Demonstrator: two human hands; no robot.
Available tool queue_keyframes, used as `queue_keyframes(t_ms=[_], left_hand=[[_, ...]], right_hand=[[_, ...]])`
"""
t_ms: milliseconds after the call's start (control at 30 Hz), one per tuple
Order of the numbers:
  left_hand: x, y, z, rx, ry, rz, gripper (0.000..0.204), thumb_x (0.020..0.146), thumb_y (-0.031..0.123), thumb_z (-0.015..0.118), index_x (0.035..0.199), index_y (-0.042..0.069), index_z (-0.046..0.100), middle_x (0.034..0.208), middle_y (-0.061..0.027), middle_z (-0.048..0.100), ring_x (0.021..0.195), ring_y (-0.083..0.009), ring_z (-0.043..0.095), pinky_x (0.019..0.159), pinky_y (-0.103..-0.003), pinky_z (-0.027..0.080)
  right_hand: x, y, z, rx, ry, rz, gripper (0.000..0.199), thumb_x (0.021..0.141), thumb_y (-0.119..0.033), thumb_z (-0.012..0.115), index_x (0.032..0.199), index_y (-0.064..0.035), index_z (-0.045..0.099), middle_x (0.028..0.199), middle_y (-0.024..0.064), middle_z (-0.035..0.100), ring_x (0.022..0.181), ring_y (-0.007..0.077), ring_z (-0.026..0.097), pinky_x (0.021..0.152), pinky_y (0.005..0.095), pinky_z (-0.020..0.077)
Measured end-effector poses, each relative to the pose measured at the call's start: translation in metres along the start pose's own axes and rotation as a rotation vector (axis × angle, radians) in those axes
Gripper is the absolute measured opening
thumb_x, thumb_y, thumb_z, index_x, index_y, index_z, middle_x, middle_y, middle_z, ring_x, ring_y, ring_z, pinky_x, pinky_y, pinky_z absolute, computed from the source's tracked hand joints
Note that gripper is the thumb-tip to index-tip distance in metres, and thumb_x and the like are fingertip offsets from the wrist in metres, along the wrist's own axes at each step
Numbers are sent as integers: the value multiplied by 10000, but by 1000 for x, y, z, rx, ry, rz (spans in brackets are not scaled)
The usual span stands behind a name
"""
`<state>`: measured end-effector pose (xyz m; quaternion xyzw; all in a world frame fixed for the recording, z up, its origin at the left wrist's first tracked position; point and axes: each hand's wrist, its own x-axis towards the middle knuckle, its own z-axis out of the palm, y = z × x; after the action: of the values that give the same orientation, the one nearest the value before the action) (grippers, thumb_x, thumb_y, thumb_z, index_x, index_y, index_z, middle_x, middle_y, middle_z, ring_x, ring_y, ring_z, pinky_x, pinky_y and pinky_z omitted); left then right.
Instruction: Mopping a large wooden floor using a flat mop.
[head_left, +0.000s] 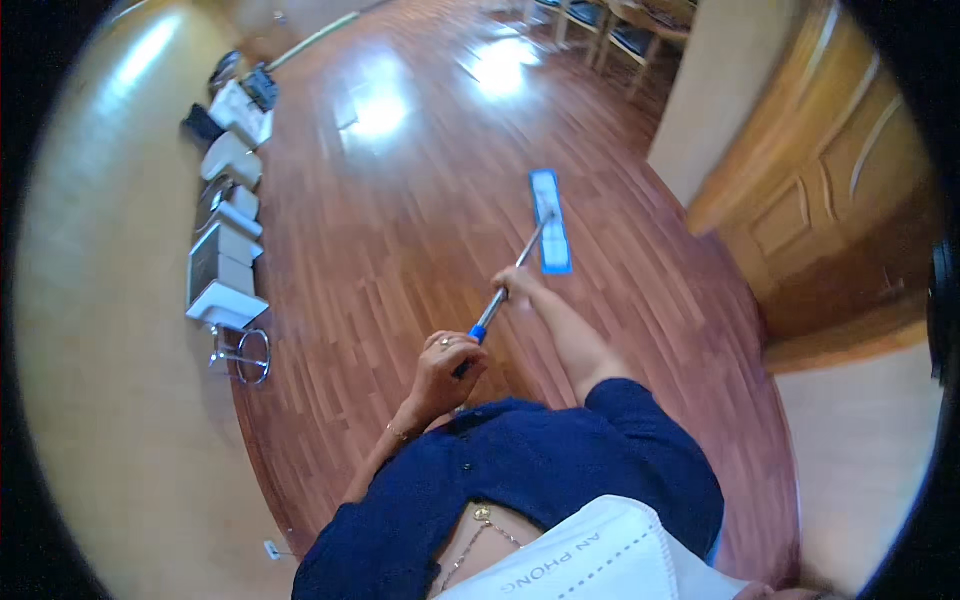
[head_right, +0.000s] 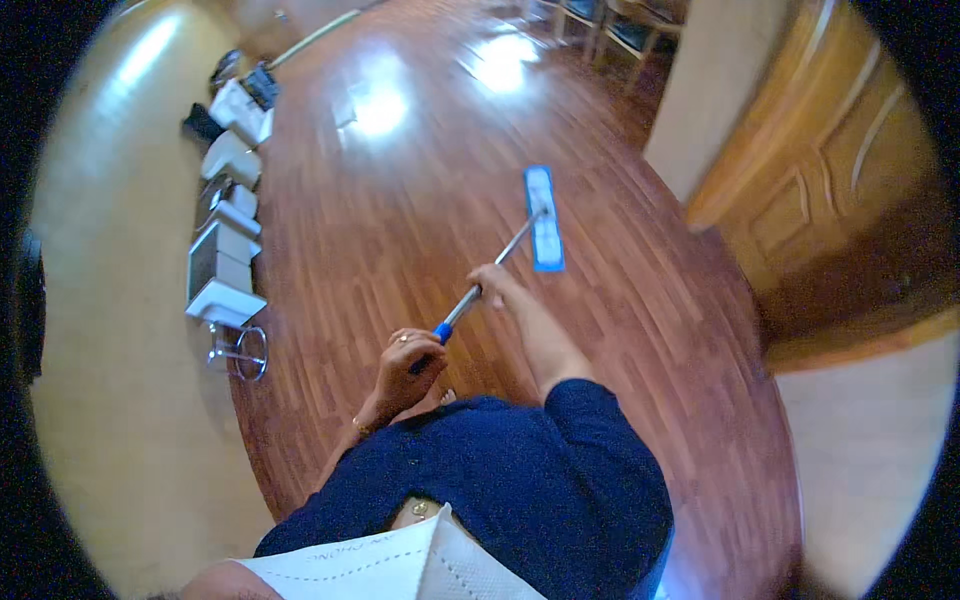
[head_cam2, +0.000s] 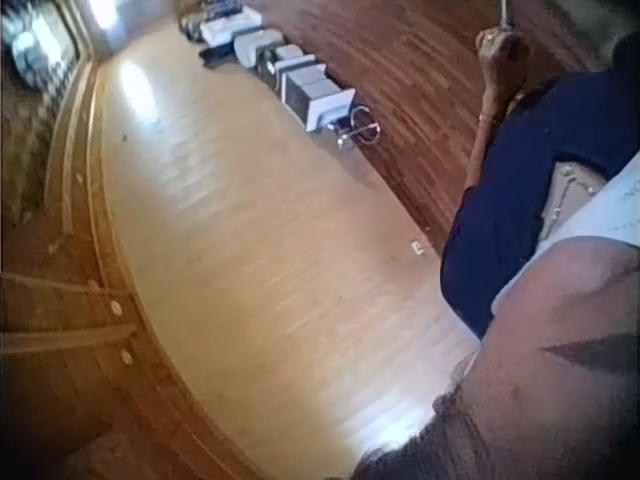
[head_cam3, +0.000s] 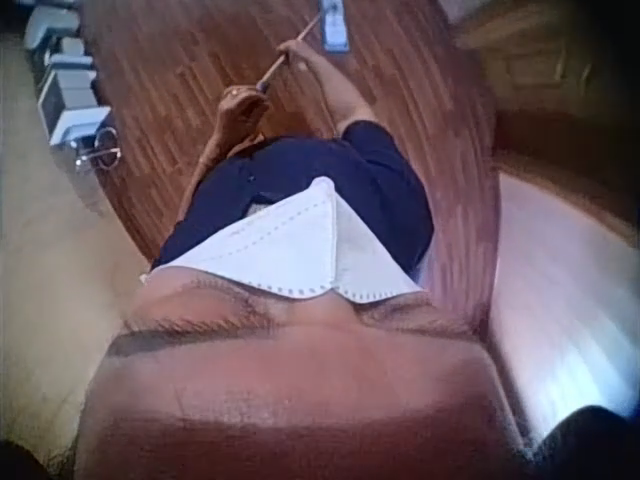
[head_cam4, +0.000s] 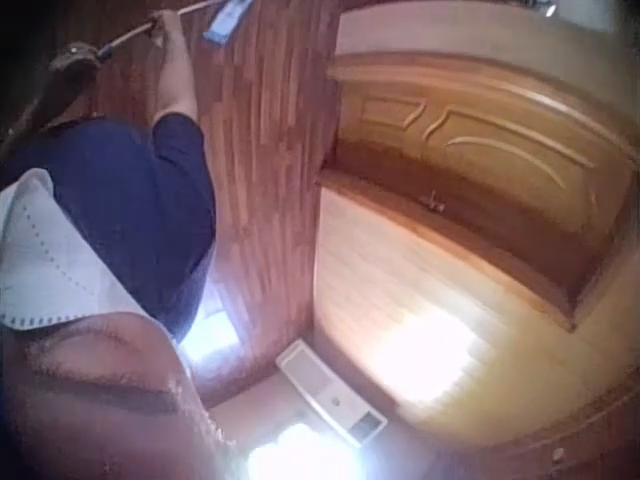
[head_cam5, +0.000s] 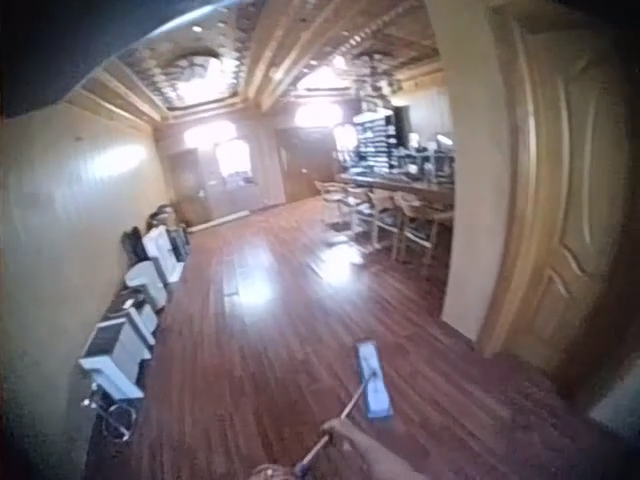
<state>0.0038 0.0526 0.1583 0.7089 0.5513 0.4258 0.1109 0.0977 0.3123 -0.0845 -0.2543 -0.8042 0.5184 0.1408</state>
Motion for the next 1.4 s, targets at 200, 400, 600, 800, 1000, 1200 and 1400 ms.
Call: queue_keyframes(t_ms=[200, 400, 600, 800, 1000, 1200, 1400], left_hand=[[37, -10, 8, 18, -138, 148, 108, 743, 123, 716, 822, 84, 653, 826, -85, 678, 894, -249, 661, 864, -399, 456], [68, 4, 2, -79, -282, 243, 127, 731, 97, 707, 844, 80, 652, 849, -85, 686, 892, -252, 664, 876, -399, 460], [96, 20, 15, -204, -432, 402, 159, 705, 112, 696, 851, 82, 644, 884, -94, 683, 891, -250, 662, 885, -411, 467], [127, 39, 29, -378, -575, 577, 161, 713, 109, 743, 833, 82, 639, 877, -75, 692, 850, -251, 671, 885, -423, 474], [146, 60, 67, -600, -808, 598, 177, 739, 146, 745, 879, 78, 661, 835, -45, 677, 814, -226, 663, 912, -416, 457], [128, 79, 130, -898, -1164, 534, 105, 761, 51, 725, 852, 61, 673, 697, -55, 637, 676, -200, 585, 727, -351, 463], [102, 79, 142, -913, -1194, 477, 53, 783, 57, 718, 802, 77, 672, 707, -32, 623, 694, -188, 559, 783, -339, 448]], right_hand=[[-32, -18, -41, -655, 187, -84, 95, 683, -172, 605, 769, -146, 636, 830, 66, 651, 858, 304, 635, 696, 448, 498], [-84, -30, -59, -588, 470, -36, 82, 629, -115, 617, 710, -126, 616, 772, 85, 642, 787, 300, 629, 644, 431, 475], [-152, -34, -71, -588, 553, 221, 57, 738, -214, 599, 777, -175, 611, 829, 17, 628, 905, 252, 613, 692, 469, 422], [-231, -46, -63, -551, 810, 406, 211, 766, -359, 670, 723, -175, 576, 771, 38, 617, 872, 293, 602, 695, 481, 397], [-307, -61, -49, -586, 1047, 555, 123, 661, -157, 639, 655, -156, 517, 712, 29, 592, 788, 265, 604, 676, 435, 400], [-410, -8, -9, -572, 1157, 693, 200, 711, -236, 617, 602, -156, 471, 598, 26, 521, 642, 247, 549, 624, 389, 329], [-438, -22, 25, -344, 1183, 857, 183, 692, -295, 588, 597, -175, 488, 537, 11, 512, 621, 230, 551, 684, 426, 303]])
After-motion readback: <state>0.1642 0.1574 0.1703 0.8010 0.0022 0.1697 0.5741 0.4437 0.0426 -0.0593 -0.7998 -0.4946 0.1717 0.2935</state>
